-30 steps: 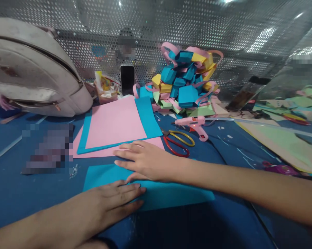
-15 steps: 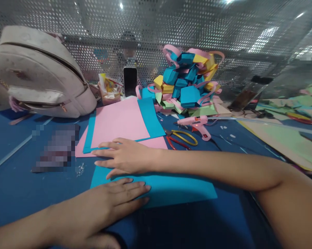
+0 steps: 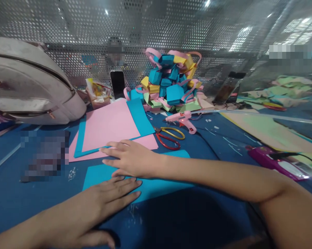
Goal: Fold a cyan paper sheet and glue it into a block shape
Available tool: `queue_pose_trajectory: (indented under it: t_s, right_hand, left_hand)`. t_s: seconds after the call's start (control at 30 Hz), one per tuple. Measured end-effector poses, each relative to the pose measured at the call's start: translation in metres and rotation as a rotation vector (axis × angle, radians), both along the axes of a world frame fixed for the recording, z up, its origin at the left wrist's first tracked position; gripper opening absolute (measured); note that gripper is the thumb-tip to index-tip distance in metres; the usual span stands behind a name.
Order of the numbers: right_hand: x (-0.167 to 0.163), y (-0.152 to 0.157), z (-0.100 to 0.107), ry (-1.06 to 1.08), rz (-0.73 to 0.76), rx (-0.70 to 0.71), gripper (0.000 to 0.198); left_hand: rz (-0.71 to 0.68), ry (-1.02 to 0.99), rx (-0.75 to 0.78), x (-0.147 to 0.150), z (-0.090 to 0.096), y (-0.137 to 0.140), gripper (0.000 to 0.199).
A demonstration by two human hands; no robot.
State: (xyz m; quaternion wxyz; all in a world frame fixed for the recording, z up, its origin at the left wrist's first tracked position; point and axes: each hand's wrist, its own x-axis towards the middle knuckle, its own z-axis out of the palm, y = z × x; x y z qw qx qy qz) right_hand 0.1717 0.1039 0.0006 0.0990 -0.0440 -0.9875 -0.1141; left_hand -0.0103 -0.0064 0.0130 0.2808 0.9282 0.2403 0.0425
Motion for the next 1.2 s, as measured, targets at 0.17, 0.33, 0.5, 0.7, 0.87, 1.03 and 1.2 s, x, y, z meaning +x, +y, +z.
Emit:
queue_pose_trajectory:
  t_s: [0.17, 0.33, 0.5, 0.7, 0.87, 1.03, 1.2]
  right_hand:
    - [0.046, -0.008, 0.0, -0.013, -0.199, -0.026, 0.046]
    - [0.084, -0.014, -0.003, -0.037, -0.385, 0.018, 0.048]
    - [0.114, -0.018, -0.004, -0.022, -0.51, 0.068, 0.046]
    - [0.144, -0.02, -0.009, -0.036, -0.613, 0.051, 0.043]
    - [0.165, -0.019, -0.013, -0.008, -0.643, 0.07, 0.039]
    - [0.187, -0.021, -0.016, 0.001, -0.68, 0.068, 0.039]
    - [0.196, -0.023, -0.017, 0.026, -0.716, 0.022, 0.037]
  left_hand:
    - [-0.009, 0.046, -0.014, 0.0, -0.001, 0.001, 0.08]
    - [-0.018, 0.078, -0.027, 0.0, 0.0, 0.003, 0.08]
    - [-0.018, 0.067, 0.012, 0.0, -0.001, 0.003, 0.078]
    - [-0.032, 0.109, 0.066, 0.002, 0.001, 0.002, 0.076]
    - [-0.017, 0.071, 0.088, 0.002, 0.003, 0.003, 0.077]
    - [-0.023, 0.094, 0.087, 0.002, 0.003, 0.004, 0.076]
    - [-0.014, 0.114, 0.09, 0.003, 0.004, 0.004, 0.077]
